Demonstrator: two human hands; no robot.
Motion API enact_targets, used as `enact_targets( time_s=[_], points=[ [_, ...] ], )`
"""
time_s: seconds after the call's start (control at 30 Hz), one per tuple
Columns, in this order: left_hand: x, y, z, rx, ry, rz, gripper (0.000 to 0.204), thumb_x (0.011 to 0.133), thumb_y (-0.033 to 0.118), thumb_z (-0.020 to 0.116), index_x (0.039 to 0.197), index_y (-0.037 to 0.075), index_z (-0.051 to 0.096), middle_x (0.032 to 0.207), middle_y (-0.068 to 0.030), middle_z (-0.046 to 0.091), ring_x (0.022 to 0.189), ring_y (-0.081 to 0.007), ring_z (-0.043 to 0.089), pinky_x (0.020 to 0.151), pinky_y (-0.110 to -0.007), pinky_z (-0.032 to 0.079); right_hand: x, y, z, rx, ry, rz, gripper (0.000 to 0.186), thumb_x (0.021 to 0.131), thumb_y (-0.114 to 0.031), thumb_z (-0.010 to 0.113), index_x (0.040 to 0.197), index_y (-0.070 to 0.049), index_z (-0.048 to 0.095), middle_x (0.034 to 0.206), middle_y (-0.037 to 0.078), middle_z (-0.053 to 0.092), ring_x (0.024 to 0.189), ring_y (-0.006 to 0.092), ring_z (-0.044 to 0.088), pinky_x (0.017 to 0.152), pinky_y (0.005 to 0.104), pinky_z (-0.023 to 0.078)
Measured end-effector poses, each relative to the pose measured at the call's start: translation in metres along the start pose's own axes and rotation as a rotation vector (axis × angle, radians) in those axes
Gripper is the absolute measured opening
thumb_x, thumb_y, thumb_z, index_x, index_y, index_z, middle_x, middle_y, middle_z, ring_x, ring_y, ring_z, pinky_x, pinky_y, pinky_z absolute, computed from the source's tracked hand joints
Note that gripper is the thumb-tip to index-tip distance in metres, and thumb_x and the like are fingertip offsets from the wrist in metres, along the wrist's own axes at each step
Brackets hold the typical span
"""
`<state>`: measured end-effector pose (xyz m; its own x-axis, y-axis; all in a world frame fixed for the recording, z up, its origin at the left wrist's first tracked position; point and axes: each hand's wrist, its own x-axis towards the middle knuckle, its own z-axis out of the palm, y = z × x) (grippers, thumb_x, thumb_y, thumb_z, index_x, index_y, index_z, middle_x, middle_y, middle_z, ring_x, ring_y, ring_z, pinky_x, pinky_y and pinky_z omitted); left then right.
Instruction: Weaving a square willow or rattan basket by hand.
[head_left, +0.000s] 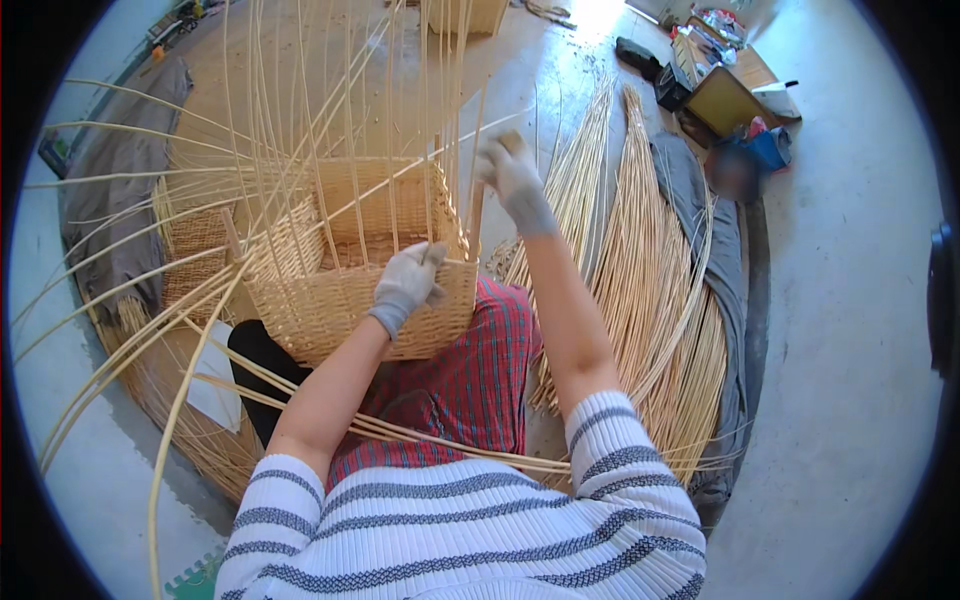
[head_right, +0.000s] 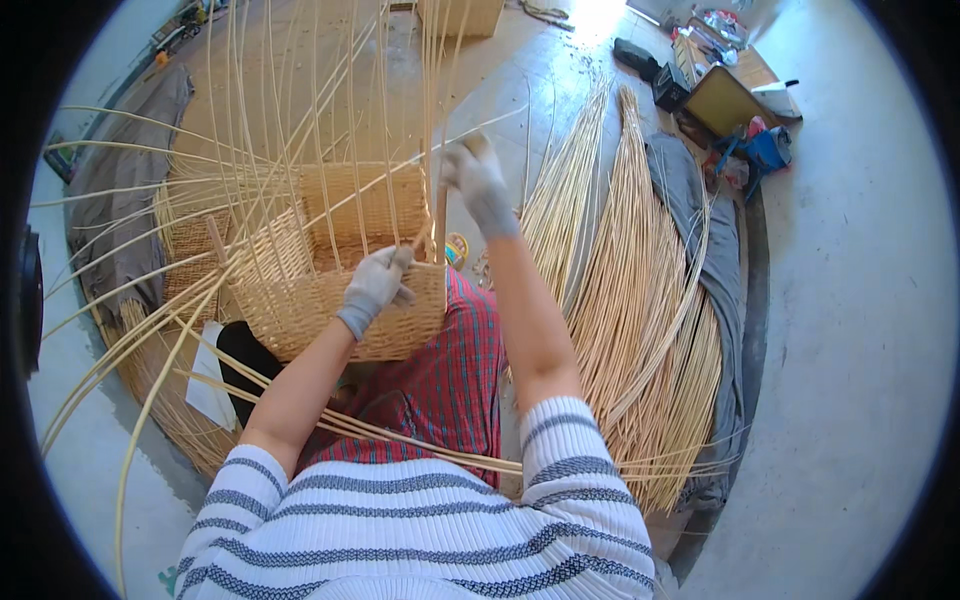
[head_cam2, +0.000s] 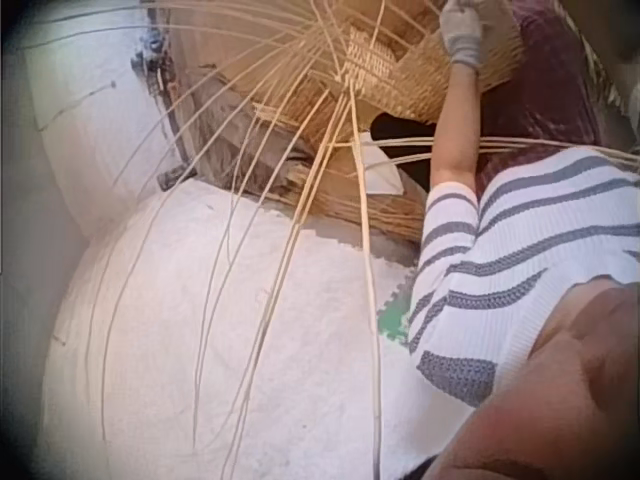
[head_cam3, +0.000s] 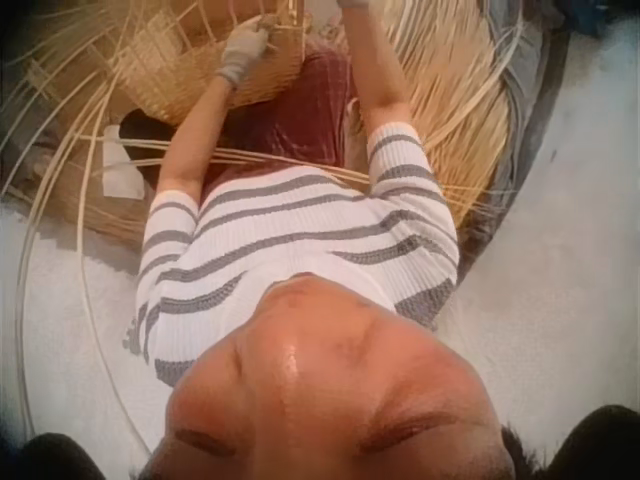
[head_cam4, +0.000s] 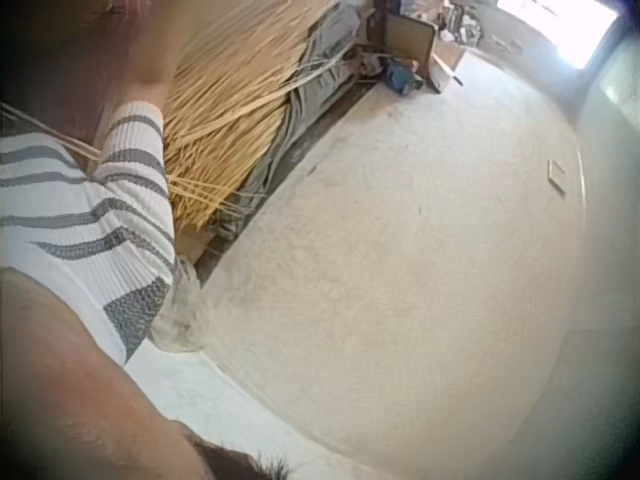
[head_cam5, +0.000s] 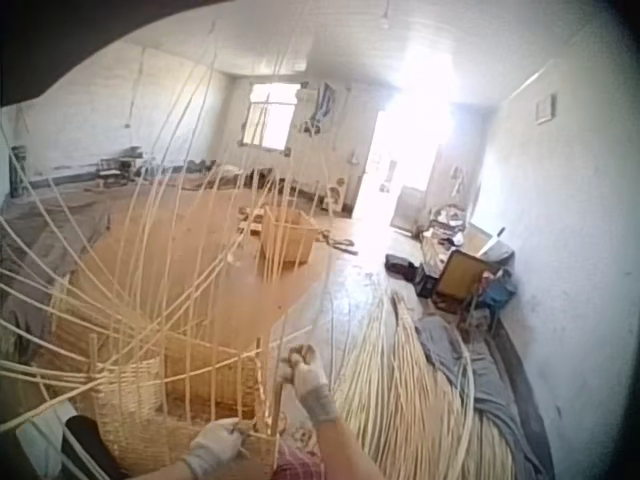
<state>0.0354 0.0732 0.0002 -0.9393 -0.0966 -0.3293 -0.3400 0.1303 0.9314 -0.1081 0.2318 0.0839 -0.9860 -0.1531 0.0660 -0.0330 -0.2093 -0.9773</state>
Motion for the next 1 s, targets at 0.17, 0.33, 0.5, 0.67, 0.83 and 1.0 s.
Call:
enact_targets(
  time_s=[0.17, 0.33, 0.5, 0.67, 0.83, 1.0],
  points=[
    [-0.004, -0.001, -0.004, 0.025, -0.150, -0.032, 0.026, 0.107, 0.028, 0.063, 0.106, 0.002, 0.065, 0.086, -0.0077, 0.066, 0.060, -0.0179, 0.071, 0.053, -0.036, 0.062, -0.073, 0.125, -0.085, 0.643, 0.385, 0.020, 0.016, 0.105, -0.008, 0.057, 0.120, -0.015, 0.056, 0.087, 0.001, 0.058, 0.065, 0.0098, 0.049, 0.055, 0.0303, 0.045],
    [-0.027, 0.009, 0.012, 0.593, 0.457, 0.607, 0.064, 0.101, 0.021, 0.065, 0.158, 0.009, 0.039, 0.131, -0.0189, 0.064, 0.100, -0.0278, 0.073, 0.090, -0.047, 0.056, -0.073, 0.167, -0.102, 0.896, 0.406, -0.006, 0.021, 0.111, -0.008, 0.048, 0.128, -0.019, 0.052, 0.087, 0.005, 0.061, 0.058, 0.0094, 0.045, 0.055, 0.0309, 0.045],
    [-0.021, 0.008, 0.043, 1.042, 0.229, 0.684, 0.088, 0.099, 0.035, 0.066, 0.169, 0.013, 0.017, 0.110, -0.0126, 0.069, 0.101, -0.0296, 0.068, 0.101, -0.048, 0.043, -0.069, 0.123, -0.096, 1.132, 0.561, 0.159, 0.046, 0.112, -0.052, 0.042, 0.110, -0.010, 0.061, 0.076, 0.003, 0.056, 0.056, 0.0122, 0.045, 0.052, 0.0307, 0.046],
    [-0.015, -0.004, 0.045, 0.867, 0.191, 0.683, 0.085, 0.097, 0.031, 0.069, 0.168, 0.018, 0.025, 0.098, -0.0078, 0.071, 0.091, -0.0291, 0.067, 0.088, -0.046, 0.043, -0.089, 0.105, -0.116, 1.260, 0.383, 0.164, 0.076, 0.104, -0.076, 0.027, 0.070, -0.013, 0.054, 0.053, -0.002, 0.028, 0.046, 0.0136, 0.026, 0.048, 0.0308, 0.033],
    [-0.016, -0.013, 0.046, 0.770, 0.272, 0.751, 0.084, 0.093, 0.026, 0.074, 0.166, 0.026, 0.033, 0.090, -0.0082, 0.070, 0.086, -0.0289, 0.067, 0.085, -0.044, 0.044, -0.144, 0.077, -0.098, 0.871, 0.265, -0.055, 0.071, 0.106, -0.072, 0.025, 0.074, -0.014, 0.051, 0.056, -0.003, 0.030, 0.050, 0.0146, 0.027, 0.052, 0.0320, 0.034],
    [0.003, -0.028, 0.049, 0.752, 0.259, 0.751, 0.079, 0.091, 0.031, 0.076, 0.161, 0.021, 0.042, 0.090, -0.0060, 0.070, 0.084, -0.0277, 0.067, 0.085, -0.042, 0.046, -0.198, 0.047, 0.013, 0.195, 0.253, -0.263, 0.019, 0.102, -0.026, 0.059, 0.101, -0.007, 0.064, 0.083, 0.005, 0.063, 0.079, 0.0216, 0.063, 0.080, 0.0369, 0.053]
  ],
)
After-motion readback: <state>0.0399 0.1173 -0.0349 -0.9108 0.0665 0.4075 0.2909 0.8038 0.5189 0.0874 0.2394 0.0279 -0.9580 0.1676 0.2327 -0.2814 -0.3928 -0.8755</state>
